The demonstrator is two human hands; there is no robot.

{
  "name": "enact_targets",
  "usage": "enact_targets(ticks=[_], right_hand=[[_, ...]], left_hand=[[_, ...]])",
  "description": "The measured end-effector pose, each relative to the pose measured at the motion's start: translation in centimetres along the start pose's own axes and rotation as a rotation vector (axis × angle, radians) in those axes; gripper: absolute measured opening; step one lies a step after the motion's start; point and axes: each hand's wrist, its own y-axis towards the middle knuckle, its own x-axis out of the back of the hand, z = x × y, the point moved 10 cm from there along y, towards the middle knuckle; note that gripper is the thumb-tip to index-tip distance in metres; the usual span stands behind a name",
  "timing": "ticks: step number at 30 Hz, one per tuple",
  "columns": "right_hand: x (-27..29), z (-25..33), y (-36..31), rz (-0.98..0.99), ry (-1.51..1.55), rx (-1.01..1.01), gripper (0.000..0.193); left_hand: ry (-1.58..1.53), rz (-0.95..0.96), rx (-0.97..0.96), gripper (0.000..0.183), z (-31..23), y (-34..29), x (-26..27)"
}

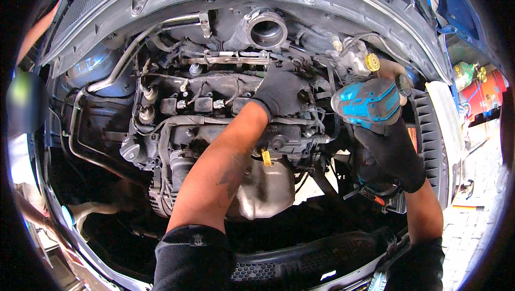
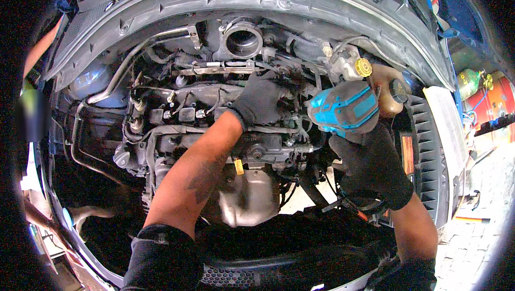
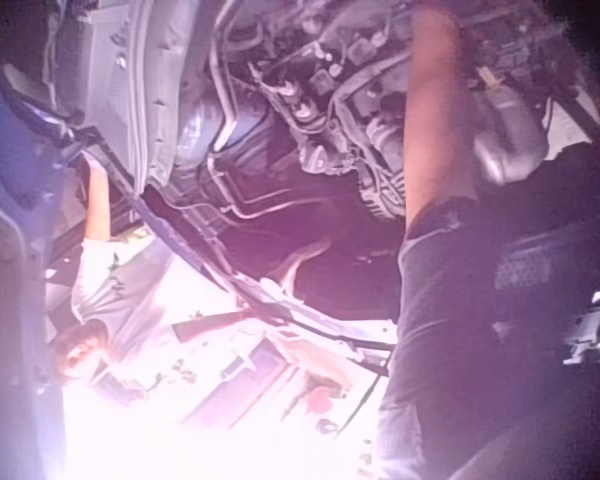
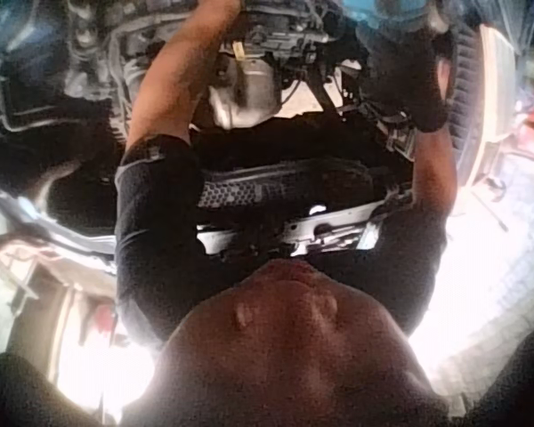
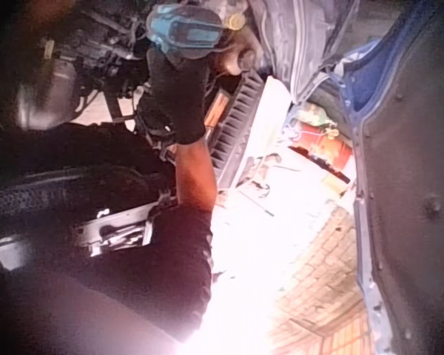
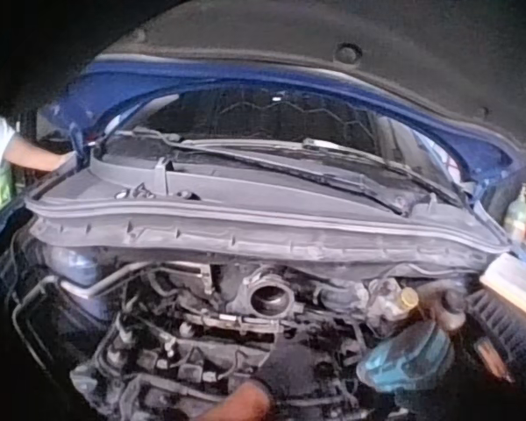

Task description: The person uses a power tool and their hands to remove bolts and work on components within a car engine bay.

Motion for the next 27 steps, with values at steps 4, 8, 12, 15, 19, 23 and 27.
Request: enact_targets(ticks=[4,8,12,15,19,23,27], right_hand=[[-0.2,1.7,-1.0,-0.025,-0.360,0.284,0.033],[-1.4,3.0,-0.8,0.177,-0.531,0.377,0.038],[-0.3,4.5,2.8,0.090,-0.422,0.400,0.033],[-0.9,-0.9,5.3,0.205,0.003,-0.105,0.046],[-2.7,-4.4,4.6,0.269,0.369,-0.463,0.057],[-2.4,-3.4,5.0,0.289,0.435,-0.378,0.062],[-1.7,1.2,5.7,0.365,0.063,0.053,0.054]], left_hand=[[-0.002,0.045,0.013,0.060,-0.1,0.1,-0.4],[0.016,-0.083,-0.008,0.048,-0.1,-0.3,0.0],[0.007,-0.094,-0.010,0.034,-0.1,-0.2,0.0],[-0.079,-0.128,-0.037,0.028,0.0,-0.3,0.3],[-0.101,-0.153,-0.006,0.020,0.3,-0.3,0.6],[-0.122,-0.176,0.019,0.017,0.8,-0.1,0.4],[-0.157,-0.158,0.030,0.018,1.2,-0.2,0.0]])
